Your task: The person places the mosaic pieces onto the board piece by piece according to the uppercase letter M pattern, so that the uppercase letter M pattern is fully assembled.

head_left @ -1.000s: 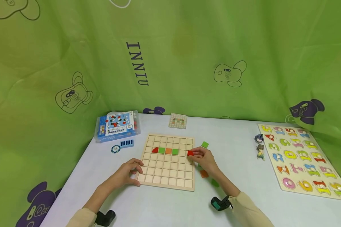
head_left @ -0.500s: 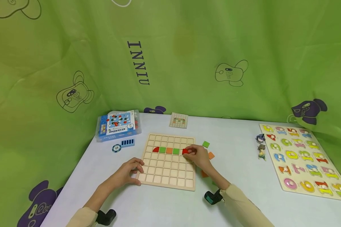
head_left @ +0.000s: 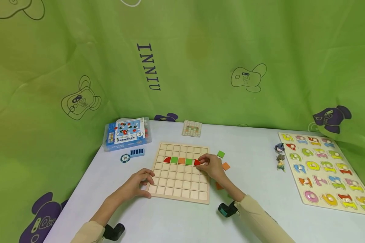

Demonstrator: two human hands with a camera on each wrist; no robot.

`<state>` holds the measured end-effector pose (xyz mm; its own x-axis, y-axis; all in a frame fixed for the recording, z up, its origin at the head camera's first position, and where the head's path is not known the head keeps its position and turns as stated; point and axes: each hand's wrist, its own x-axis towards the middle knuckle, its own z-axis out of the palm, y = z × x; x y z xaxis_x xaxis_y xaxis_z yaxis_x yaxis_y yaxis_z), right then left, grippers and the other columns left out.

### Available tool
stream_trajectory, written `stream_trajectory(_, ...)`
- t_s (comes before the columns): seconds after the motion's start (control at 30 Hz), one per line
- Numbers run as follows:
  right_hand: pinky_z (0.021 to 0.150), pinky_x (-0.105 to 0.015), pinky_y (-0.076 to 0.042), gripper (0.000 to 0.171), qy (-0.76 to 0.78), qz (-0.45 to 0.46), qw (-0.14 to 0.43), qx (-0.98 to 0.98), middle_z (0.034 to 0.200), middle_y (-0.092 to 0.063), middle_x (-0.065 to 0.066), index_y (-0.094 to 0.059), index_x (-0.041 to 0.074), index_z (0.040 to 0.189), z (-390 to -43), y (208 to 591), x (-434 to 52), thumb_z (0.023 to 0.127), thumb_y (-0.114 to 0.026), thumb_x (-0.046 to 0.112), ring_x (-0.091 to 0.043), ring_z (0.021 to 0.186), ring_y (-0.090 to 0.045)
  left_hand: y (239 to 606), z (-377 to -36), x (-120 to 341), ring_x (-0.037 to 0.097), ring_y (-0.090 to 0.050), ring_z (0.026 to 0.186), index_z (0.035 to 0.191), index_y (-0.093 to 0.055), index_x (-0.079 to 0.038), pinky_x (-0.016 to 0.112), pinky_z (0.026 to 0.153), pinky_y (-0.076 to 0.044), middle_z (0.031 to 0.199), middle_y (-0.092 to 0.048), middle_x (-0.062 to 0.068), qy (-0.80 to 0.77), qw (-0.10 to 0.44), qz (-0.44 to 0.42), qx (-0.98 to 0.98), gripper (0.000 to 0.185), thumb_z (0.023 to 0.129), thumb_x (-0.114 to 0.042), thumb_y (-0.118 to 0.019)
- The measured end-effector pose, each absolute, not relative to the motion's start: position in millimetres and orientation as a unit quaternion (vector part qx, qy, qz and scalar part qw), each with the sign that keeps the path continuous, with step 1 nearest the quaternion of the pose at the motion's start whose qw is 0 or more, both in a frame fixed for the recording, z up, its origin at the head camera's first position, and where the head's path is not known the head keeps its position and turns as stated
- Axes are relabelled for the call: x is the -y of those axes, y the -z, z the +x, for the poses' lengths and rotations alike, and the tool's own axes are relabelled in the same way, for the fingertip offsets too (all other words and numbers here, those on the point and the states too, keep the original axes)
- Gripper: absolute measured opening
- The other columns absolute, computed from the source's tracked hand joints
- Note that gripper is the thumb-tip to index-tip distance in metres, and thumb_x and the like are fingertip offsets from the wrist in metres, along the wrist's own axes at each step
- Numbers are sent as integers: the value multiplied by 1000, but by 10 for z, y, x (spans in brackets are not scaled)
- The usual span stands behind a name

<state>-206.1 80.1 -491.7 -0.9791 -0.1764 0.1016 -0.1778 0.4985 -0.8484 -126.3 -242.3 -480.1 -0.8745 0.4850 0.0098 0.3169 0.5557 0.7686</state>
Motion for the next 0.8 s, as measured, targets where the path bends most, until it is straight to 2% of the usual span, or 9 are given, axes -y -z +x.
stream_trajectory(0.57, 53, -17, -42, 25, -516, 94, -20, 851, 82, -70, -7, -70, 0, 94, -2069, 4922, -820, 71, -81, -4, -11, 59, -51, 4775, -1252, 2419, 36, -50, 113, 89, -62, -4, 34, 84, -53, 123, -51, 18, -411, 99, 230, -876, 33, 67, -5, -85)
stream_trajectory(0.8, 54, -17, -42, 27, -541, 81, -49, 836, 86, -71, -11, -69, -2, 98, -2070, 4883, -854, 73, -79, -4, -12, 62, -52, 4791, -1254, 2420, 36, -50, 112, 89, -62, -5, 33, 84, -53, 123, -51, 17, -413, 98, 231, -876, 32, 66, -5, -85)
